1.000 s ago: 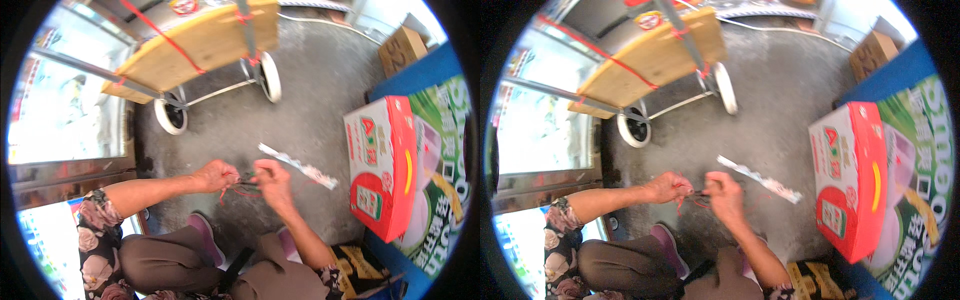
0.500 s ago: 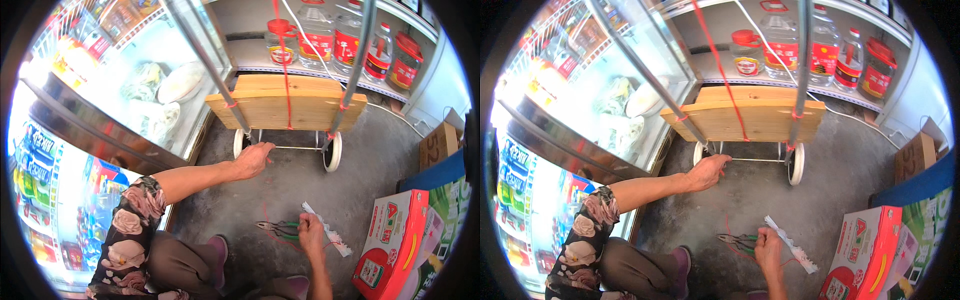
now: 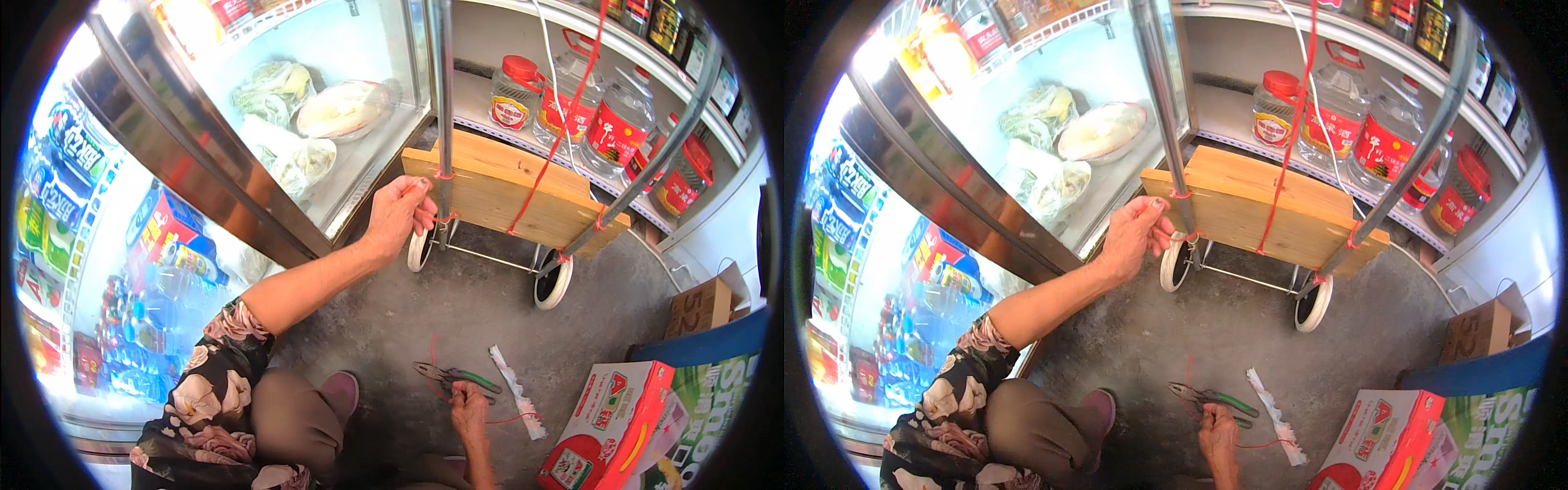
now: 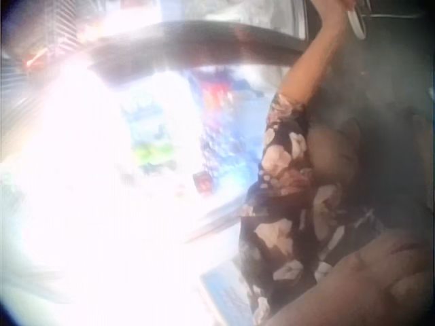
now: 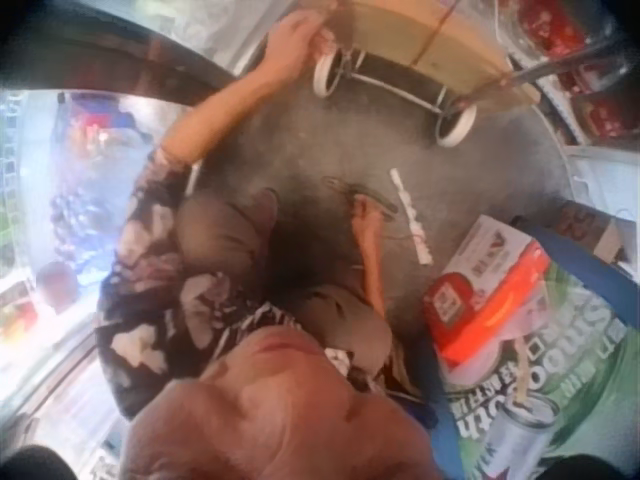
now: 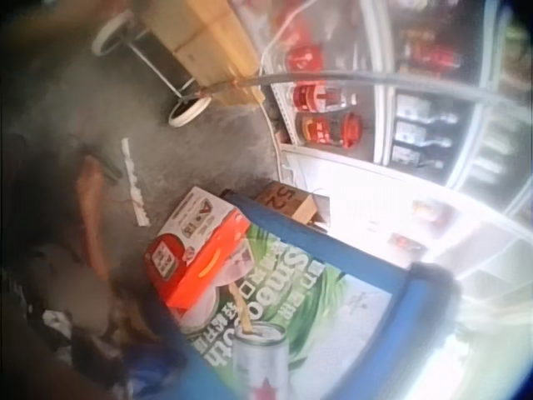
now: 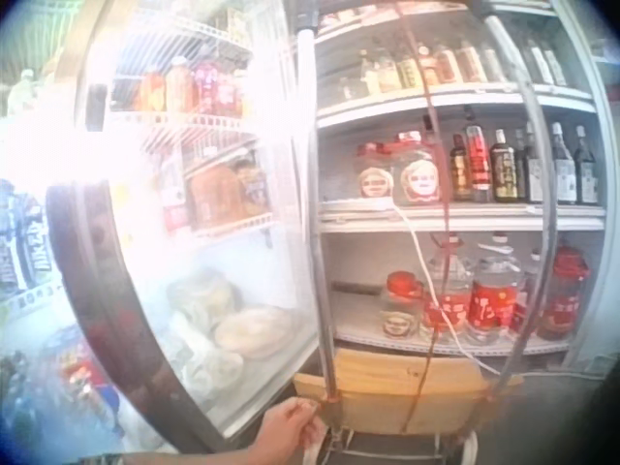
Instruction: The person squats beside a small wooden cart and uses pliers to cut and remove red zip ties securing a metal pole to the cart frame. After cutting the ties, the person stands and walks through the store while holding the removed ties.
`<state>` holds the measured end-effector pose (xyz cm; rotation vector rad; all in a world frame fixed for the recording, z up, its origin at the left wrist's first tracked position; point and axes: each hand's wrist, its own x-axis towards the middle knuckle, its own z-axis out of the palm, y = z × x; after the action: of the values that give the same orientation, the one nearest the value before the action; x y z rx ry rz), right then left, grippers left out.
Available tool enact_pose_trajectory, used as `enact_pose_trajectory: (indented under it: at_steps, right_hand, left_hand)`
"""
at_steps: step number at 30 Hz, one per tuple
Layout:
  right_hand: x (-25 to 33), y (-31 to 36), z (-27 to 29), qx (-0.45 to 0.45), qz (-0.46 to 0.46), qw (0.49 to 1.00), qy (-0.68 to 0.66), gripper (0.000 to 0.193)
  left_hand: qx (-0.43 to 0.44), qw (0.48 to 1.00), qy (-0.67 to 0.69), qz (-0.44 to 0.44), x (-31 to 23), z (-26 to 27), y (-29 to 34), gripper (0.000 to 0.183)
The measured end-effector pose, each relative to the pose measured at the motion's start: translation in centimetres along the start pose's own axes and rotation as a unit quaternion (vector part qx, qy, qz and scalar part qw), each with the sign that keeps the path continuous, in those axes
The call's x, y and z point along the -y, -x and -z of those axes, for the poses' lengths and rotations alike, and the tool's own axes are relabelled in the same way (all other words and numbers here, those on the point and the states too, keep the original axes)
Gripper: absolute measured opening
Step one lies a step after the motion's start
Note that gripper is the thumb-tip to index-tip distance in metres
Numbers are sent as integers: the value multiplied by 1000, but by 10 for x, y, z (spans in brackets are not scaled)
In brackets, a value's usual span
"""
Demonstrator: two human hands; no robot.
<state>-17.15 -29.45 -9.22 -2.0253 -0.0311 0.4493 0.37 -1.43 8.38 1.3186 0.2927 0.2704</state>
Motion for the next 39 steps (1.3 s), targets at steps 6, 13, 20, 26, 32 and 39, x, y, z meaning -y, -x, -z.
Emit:
enact_pose_trajectory:
  at_steps: [6,13,20,26,32,39]
  right_hand:
    - [-9,6,1,11,-53,999,-1,15]
    - [-11,10,-5,10,1,1000,30,14]
    - [-7,7,-3,-9,46,997,68,14]
    - [-4,9,-4,-15,57,996,70,16]
    - [-11,13,-7,-10,64,996,68,17]
    - [26,6,6,-12,106,988,109,15]
  left_hand:
    - [45,999,-11,0,-4,3,-17,17]
    - [23,1000,5,-3,-8,2,-19,14]
    - [5,999,-32,-30,-8,-3,-15,22]
    - [1,998,-19,-55,-5,-10,-15,17]
    - [-18,996,-40,-73,-1,-14,-16,17]
    - [-15,994,-72,-80,-3,-5,-11,22]
